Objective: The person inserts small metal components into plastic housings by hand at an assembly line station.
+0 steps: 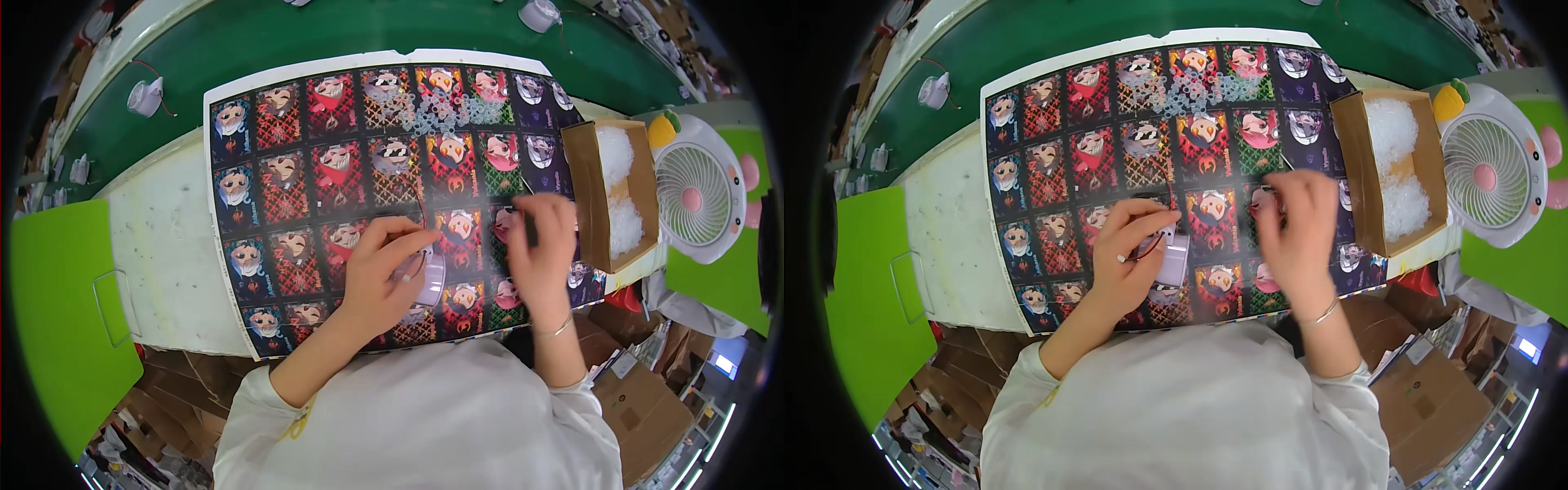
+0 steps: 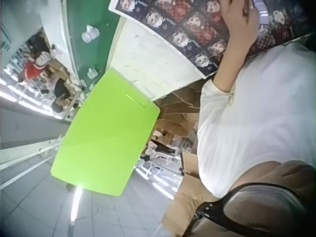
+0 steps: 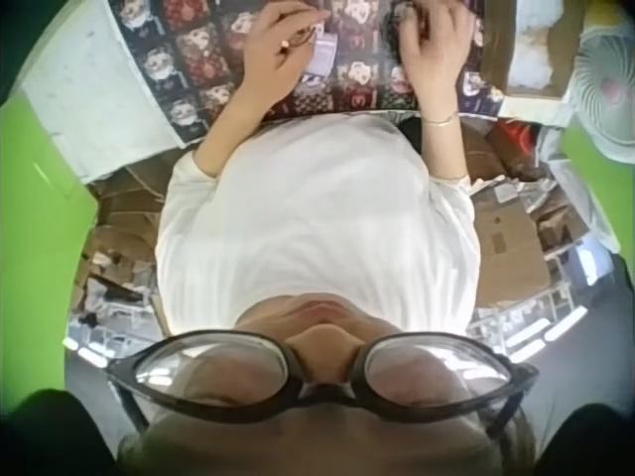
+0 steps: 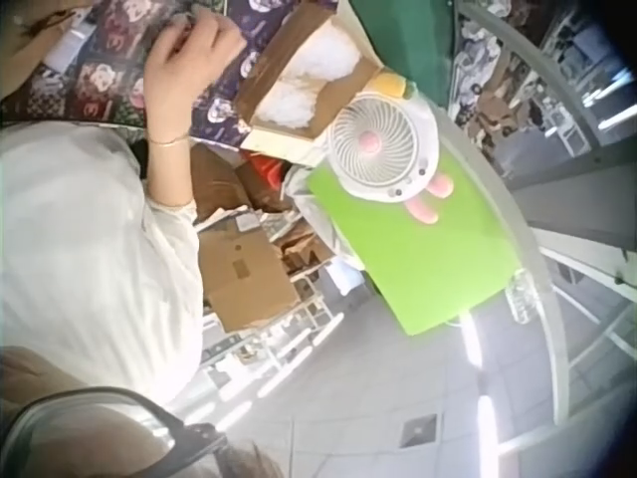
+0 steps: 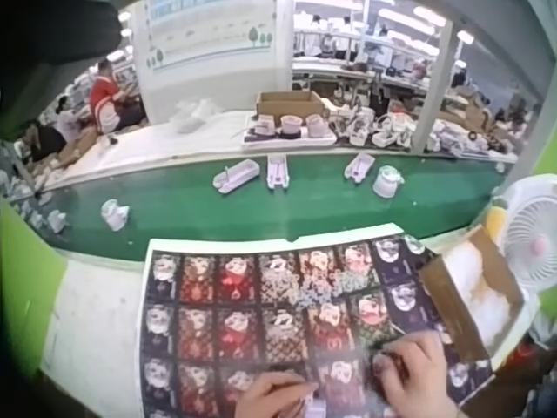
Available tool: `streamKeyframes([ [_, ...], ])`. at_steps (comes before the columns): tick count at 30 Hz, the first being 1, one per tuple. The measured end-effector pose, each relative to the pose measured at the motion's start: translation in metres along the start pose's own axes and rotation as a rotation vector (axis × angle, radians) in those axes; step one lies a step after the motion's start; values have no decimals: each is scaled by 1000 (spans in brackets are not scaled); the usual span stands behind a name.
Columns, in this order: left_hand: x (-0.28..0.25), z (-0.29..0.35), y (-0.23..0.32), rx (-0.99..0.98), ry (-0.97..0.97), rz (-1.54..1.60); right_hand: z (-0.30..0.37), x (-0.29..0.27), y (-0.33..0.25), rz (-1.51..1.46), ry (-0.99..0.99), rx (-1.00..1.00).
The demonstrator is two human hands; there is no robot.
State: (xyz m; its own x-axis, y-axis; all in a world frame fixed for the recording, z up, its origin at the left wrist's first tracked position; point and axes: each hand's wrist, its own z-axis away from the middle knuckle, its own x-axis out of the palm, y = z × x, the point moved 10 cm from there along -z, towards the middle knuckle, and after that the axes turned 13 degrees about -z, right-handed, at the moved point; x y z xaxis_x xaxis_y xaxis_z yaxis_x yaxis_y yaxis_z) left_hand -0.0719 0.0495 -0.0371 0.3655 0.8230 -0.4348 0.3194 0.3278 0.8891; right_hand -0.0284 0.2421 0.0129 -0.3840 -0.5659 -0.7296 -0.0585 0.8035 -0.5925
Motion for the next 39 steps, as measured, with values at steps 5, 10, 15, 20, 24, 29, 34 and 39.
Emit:
streamKeyframes([
  [5, -1, 2, 6, 127, 71, -182, 5, 50, -45, -654, -234, 153],
  [10, -4, 1, 5, 128, 86, -143, 0, 57, -46, -622, -253, 137],
  [15, -5, 1, 6, 137, 96, -129, 3, 62, -40, -690, -274, 233],
  [20, -6, 0, 6, 133, 106, -95, 3, 60, -44, -673, -252, 228],
  [24, -7, 3, 8, 136, 115, -106, -5, 59, -46, -677, -332, 160],
  [29, -48, 8, 35, 277, 4, -263, -82, 8, -46, -351, -169, -205],
  [34, -130, -70, 52, 442, 109, -826, -231, -15, 64, 175, -47, -119],
  [39, -143, -195, -1, 510, 163, -1413, -297, 51, 156, 559, -84, 5],
])
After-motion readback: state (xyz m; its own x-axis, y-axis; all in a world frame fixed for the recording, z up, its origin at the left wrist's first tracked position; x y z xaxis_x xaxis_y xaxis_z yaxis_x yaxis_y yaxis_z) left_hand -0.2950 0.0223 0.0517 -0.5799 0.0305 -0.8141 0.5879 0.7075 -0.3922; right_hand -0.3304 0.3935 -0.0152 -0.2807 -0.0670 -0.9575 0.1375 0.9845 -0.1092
